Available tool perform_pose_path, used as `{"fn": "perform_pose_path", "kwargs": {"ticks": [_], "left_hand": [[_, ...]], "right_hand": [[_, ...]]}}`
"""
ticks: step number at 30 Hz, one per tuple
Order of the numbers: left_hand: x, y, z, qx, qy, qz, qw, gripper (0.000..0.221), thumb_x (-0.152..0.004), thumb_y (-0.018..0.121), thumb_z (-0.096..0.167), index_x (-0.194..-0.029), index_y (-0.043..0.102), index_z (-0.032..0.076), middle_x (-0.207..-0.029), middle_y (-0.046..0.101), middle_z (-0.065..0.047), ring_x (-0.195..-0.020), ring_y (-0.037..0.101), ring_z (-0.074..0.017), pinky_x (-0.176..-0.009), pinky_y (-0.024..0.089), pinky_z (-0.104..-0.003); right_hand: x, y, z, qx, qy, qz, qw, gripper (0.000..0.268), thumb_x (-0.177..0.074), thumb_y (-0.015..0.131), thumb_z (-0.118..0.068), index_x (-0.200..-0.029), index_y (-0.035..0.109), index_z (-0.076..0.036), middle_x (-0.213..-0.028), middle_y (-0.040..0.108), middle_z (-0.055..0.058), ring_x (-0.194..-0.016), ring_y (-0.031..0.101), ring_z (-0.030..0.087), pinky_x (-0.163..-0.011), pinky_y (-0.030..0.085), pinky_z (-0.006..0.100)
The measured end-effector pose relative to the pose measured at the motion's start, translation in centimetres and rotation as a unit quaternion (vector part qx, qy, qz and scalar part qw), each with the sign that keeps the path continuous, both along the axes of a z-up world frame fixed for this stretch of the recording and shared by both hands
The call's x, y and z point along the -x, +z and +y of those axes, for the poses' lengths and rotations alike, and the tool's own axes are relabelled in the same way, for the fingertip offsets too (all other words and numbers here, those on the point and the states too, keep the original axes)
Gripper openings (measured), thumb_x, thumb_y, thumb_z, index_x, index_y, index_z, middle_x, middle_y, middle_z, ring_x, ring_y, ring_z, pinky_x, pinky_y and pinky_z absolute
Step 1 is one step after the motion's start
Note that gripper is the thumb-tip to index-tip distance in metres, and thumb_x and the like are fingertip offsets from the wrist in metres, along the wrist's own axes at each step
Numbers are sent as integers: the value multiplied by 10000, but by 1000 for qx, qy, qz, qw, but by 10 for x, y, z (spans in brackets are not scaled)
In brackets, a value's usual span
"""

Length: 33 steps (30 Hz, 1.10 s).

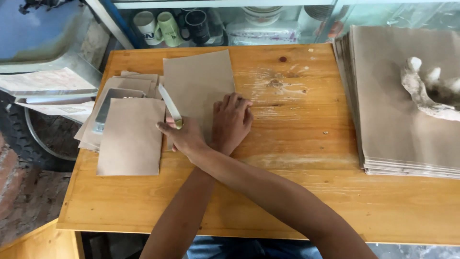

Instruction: Folding and cutting brown paper sheets to assemble handmade paper bags on a wooden table.

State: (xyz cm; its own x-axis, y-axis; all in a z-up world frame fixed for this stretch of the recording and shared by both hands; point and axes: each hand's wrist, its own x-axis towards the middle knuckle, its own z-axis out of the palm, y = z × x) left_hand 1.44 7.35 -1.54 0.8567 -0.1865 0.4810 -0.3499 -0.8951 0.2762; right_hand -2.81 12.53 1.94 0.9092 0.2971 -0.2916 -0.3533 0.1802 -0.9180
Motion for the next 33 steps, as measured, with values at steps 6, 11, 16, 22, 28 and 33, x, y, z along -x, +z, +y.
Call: {"fn": "perform_pose_path", "kwargs": {"ticks": [6,11,16,22,28,33], "left_hand": [[-1,-17,-16,-7,-41,87,995,140,-937,585,282,-1061,606,221,-1144,493,10,-1180,531,-249,-988,430,-508],[26,10,-29,9,-137,91,986,246,-930,634,275,-1140,634,146,-1172,569,-68,-1214,550,-311,-986,458,-519],[56,78,19,5,-152,178,972,286,-947,645,253,-1214,660,151,-1215,625,-89,-1248,566,-311,-1051,421,-519],[92,88,97,-14,-77,131,988,282,-965,658,226,-1238,707,181,-1293,634,-78,-1359,524,-366,-1096,389,-588],[123,69,121,-40,-120,175,976,569,-814,776,192,-1367,649,153,-1493,528,-117,-1475,350,-424,-1127,316,-668],[127,29,119,-67,-123,129,982,622,-868,684,637,-1349,666,243,-1435,590,-13,-1450,431,-299,-1181,278,-606]], "right_hand": [[-23,78,-53,45,-37,38,998,353,-948,646,-447,-1073,665,-117,-787,604,32,-583,590,165,-503,473,335],[-29,143,-180,162,-29,-67,984,504,-1013,370,-434,-1411,456,-136,-1072,524,90,-953,546,221,-723,492,349],[-54,64,-288,507,-7,-285,813,567,-997,437,-49,-1562,385,-44,-1312,536,296,-1182,582,525,-934,515,656],[-36,27,-330,668,54,-260,696,554,-1012,404,-19,-1551,367,98,-1218,564,322,-1018,675,556,-786,588,623],[-27,13,-330,764,65,-277,579,558,-1077,450,-315,-1569,463,-53,-1209,653,204,-1179,654,398,-909,569,540],[-12,6,-301,599,5,-581,552,183,-924,707,-325,-1063,714,-207,-1067,639,-20,-1141,636,243,-982,505,414]]}}
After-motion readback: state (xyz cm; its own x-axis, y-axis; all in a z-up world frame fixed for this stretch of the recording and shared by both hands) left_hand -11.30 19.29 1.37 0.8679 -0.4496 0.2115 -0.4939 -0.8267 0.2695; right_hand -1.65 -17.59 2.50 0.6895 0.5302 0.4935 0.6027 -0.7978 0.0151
